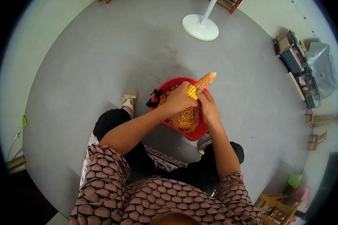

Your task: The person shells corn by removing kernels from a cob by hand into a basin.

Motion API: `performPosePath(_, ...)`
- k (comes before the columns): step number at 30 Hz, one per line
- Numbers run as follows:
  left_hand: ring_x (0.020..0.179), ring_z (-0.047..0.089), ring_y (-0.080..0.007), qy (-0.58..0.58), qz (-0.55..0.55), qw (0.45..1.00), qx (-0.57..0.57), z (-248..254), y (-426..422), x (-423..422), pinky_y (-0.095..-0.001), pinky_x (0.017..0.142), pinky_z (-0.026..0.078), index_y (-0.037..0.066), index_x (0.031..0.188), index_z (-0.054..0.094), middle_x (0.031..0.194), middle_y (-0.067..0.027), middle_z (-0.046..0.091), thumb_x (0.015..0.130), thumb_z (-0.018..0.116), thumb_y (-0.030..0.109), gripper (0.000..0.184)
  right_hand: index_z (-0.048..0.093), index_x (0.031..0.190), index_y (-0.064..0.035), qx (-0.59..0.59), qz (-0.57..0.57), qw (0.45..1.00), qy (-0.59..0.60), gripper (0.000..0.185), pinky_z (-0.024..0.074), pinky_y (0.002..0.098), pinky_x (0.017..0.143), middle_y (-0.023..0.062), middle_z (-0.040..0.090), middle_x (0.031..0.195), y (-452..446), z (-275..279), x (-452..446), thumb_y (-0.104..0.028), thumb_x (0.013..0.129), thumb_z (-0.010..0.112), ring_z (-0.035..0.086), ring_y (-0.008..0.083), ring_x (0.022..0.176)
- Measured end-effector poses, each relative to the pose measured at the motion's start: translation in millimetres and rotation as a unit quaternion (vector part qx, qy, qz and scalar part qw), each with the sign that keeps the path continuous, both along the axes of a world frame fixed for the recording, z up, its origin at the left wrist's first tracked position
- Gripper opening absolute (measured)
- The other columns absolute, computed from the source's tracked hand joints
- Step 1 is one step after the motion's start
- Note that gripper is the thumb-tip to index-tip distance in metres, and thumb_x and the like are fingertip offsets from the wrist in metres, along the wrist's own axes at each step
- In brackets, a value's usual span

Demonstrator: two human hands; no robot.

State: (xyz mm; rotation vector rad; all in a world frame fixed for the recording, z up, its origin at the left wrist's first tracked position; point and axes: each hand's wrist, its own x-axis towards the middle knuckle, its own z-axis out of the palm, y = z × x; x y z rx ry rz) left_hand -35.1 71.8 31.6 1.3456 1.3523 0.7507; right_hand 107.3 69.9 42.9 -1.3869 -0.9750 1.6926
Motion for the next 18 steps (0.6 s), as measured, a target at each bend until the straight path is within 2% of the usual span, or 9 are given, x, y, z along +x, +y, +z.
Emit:
performPosePath(2,0.094,0.057,-0.0339,-0.003,-0.002,1.000,0.010,-4,0,2,-0.0390,0.078,0.044,0.003,0.105,0.044,0.098,-0.0180,0.058,0.061,0.072,0.020,0.055,0.053,0.112,-0.0007,0.059,-0.023,0.998,-0.006,0.035,0.0441,0.0295,0.076,0.0068,0.058,0.098,2,-12,-3,-0.024,0.088,0.043,0.054,0.0153,0.086)
performPosePath(5,0.095,0.056,-0.0371,0.061,0.004,0.997,0.055,-1,-2,6,-0.0414,0.078,0.044,0.003,0.104,0.042,0.099,-0.0196,0.057,0.061,0.073,0.022,0.057,0.051,0.110,0.0018,0.080,-0.050,0.996,0.006,0.036,0.0437,0.0301,0.076,0.0069,0.058,0.096,2,-13,-5,-0.027,0.089,0.044,0.054,0.0164,0.086)
performPosePath(8,0.095,0.055,-0.0387,0.079,0.008,0.995,0.067,-1,-3,7,-0.0430,0.078,0.043,0.003,0.104,0.042,0.099,-0.0205,0.057,0.060,0.073,0.024,0.058,0.052,0.109,0.0025,0.087,-0.073,0.994,0.007,0.037,0.0436,0.0304,0.078,0.0082,0.057,0.099,11,-54,9,-0.026,0.088,0.040,0.054,0.0173,0.087)
performPosePath(9,0.095,0.055,-0.0384,0.075,0.003,0.995,0.072,-2,-2,5,-0.0431,0.078,0.043,0.003,0.104,0.042,0.100,-0.0207,0.057,0.060,0.073,0.024,0.058,0.052,0.109,0.0025,0.086,-0.074,0.994,0.007,0.037,0.0436,0.0304,0.078,0.0082,0.057,0.099,11,-49,7,-0.026,0.088,0.040,0.054,0.0173,0.087)
performPosePath(11,0.095,0.055,-0.0381,0.073,0.000,0.994,0.080,-3,-2,4,-0.0431,0.079,0.043,0.003,0.104,0.042,0.100,-0.0208,0.056,0.060,0.073,0.024,0.059,0.049,0.117,-0.0001,0.061,-0.042,0.997,0.015,0.039,0.0434,0.0325,0.083,0.0093,0.057,0.106,8,-36,5,-0.022,0.087,0.038,0.054,0.0190,0.097)
performPosePath(12,0.095,0.056,-0.0381,0.061,0.009,0.995,0.075,-4,-2,4,-0.0430,0.078,0.044,0.003,0.104,0.042,0.100,-0.0207,0.057,0.060,0.073,0.024,0.058,0.049,0.117,-0.0001,0.062,-0.038,0.997,0.015,0.039,0.0434,0.0325,0.083,0.0093,0.057,0.106,6,-32,2,-0.022,0.087,0.038,0.054,0.0190,0.097)
performPosePath(14,0.095,0.056,-0.0382,0.051,0.020,0.996,0.073,-4,-4,3,-0.0428,0.078,0.044,0.003,0.104,0.042,0.099,-0.0205,0.057,0.060,0.073,0.024,0.057,0.050,0.115,0.0005,0.027,-0.085,0.992,0.089,0.038,0.0441,0.0334,0.083,0.0098,0.058,0.104,-1,-27,-3,-0.021,0.086,0.037,0.055,0.0204,0.094)
performPosePath(16,0.095,0.056,-0.0387,0.039,0.018,0.999,0.018,3,-4,2,-0.0447,0.079,0.044,0.003,0.098,0.042,0.098,-0.0221,0.057,0.061,0.071,0.022,0.051,0.050,0.115,0.0007,0.042,-0.071,0.993,0.081,0.038,0.0444,0.0335,0.083,0.0098,0.058,0.104,-4,-20,-4,-0.021,0.087,0.038,0.056,0.0207,0.094)
performPosePath(18,0.095,0.056,-0.0385,0.052,0.026,0.998,0.024,3,-4,3,-0.0447,0.079,0.044,0.002,0.098,0.042,0.098,-0.0216,0.057,0.060,0.071,0.022,0.051,0.050,0.114,0.0009,0.056,-0.058,0.994,0.072,0.037,0.0446,0.0336,0.082,0.0098,0.058,0.103,-4,-18,-2,-0.022,0.088,0.039,0.056,0.0209,0.093)
